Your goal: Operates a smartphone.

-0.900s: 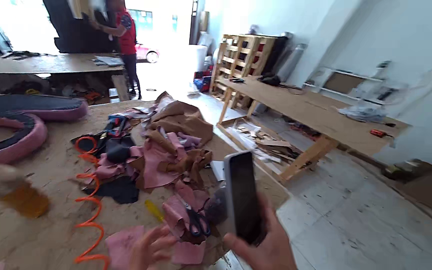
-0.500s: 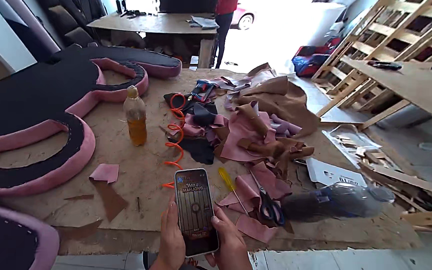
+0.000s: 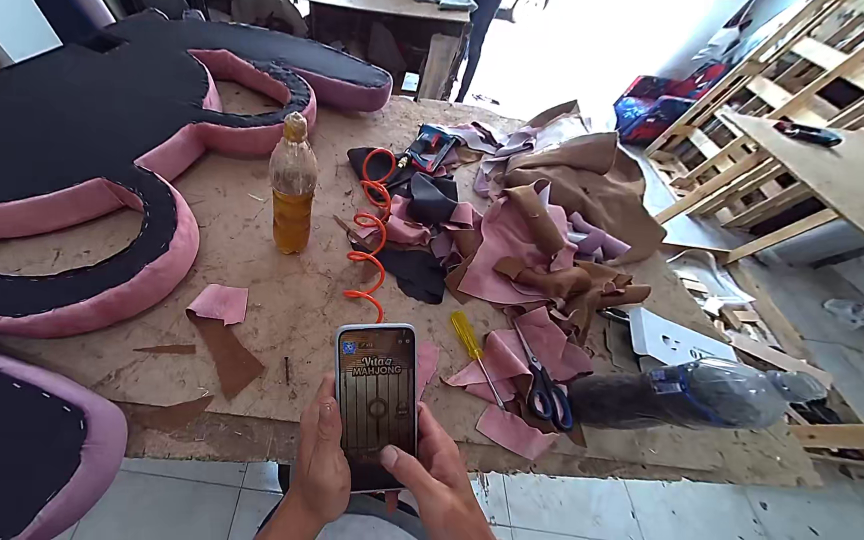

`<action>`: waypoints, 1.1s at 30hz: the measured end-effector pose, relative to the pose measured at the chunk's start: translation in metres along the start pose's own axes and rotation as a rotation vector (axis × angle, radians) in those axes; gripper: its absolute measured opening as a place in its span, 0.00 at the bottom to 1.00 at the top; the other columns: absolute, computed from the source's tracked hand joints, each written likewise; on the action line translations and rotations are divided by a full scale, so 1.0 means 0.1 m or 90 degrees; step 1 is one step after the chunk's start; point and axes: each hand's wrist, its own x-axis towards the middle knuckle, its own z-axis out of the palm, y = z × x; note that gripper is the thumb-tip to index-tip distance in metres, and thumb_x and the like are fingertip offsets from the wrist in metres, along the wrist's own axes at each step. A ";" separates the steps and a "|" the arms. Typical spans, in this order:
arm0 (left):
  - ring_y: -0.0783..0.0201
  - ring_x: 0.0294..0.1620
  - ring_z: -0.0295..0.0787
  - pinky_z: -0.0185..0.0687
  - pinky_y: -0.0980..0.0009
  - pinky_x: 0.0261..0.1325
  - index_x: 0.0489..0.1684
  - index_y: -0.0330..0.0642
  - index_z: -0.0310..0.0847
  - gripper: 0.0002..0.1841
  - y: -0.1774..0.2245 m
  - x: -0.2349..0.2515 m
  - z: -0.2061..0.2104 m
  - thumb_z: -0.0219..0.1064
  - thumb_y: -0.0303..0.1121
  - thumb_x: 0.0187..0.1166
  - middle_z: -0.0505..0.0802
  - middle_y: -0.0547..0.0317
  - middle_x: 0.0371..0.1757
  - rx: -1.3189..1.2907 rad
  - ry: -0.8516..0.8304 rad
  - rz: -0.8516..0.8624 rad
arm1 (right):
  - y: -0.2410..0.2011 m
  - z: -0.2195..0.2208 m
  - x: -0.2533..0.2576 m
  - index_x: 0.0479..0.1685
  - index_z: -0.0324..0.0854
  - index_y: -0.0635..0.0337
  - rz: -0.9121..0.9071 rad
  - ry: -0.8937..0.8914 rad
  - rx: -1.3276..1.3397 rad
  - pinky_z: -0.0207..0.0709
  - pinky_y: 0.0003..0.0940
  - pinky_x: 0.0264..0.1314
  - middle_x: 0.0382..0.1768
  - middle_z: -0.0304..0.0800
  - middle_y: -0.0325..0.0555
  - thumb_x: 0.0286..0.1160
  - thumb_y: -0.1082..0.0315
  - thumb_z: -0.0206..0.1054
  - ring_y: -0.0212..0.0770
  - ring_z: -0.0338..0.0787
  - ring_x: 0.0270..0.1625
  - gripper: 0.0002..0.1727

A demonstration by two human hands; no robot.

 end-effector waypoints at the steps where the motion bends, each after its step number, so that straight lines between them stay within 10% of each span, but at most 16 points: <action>1: 0.75 0.67 0.86 0.80 0.70 0.75 0.78 0.38 0.72 0.42 -0.01 -0.01 0.00 0.40 0.68 0.86 0.93 0.66 0.62 0.008 -0.002 -0.004 | 0.03 -0.05 -0.03 0.70 0.65 0.65 0.009 -0.026 0.033 0.87 0.32 0.22 0.52 0.91 0.45 0.81 0.59 0.63 0.39 0.95 0.39 0.25; 7: 0.65 0.61 0.90 0.86 0.64 0.68 0.74 0.40 0.77 0.39 -0.08 -0.04 0.00 0.37 0.65 0.89 0.93 0.56 0.59 0.012 -0.036 -0.049 | 0.16 -0.31 -0.17 0.72 0.66 0.61 0.065 -0.100 0.180 0.92 0.42 0.34 0.61 0.89 0.50 0.80 0.68 0.54 0.46 0.95 0.53 0.22; 14: 0.63 0.62 0.91 0.87 0.63 0.68 0.75 0.42 0.77 0.38 -0.11 -0.03 0.13 0.35 0.64 0.90 0.93 0.56 0.59 0.004 -0.060 -0.104 | 0.23 -0.38 -0.35 0.82 0.48 0.66 0.048 -0.108 0.168 0.95 0.47 0.45 0.70 0.83 0.51 0.58 0.86 0.62 0.51 0.92 0.63 0.44; 22: 0.64 0.63 0.90 0.86 0.64 0.69 0.75 0.41 0.77 0.38 -0.12 0.00 0.17 0.34 0.62 0.91 0.94 0.57 0.59 0.034 -0.088 -0.079 | 0.17 -0.41 -0.30 0.70 0.66 0.65 0.082 0.000 0.156 0.93 0.39 0.27 0.54 0.92 0.52 0.82 0.76 0.55 0.46 0.97 0.45 0.19; 33: 0.65 0.59 0.92 0.86 0.65 0.67 0.73 0.42 0.80 0.36 -0.09 0.05 0.11 0.38 0.61 0.92 0.96 0.58 0.54 0.048 -0.065 -0.032 | 0.16 -0.43 -0.18 0.70 0.66 0.65 0.064 -0.047 0.151 0.92 0.38 0.27 0.54 0.92 0.52 0.82 0.74 0.56 0.45 0.97 0.46 0.19</action>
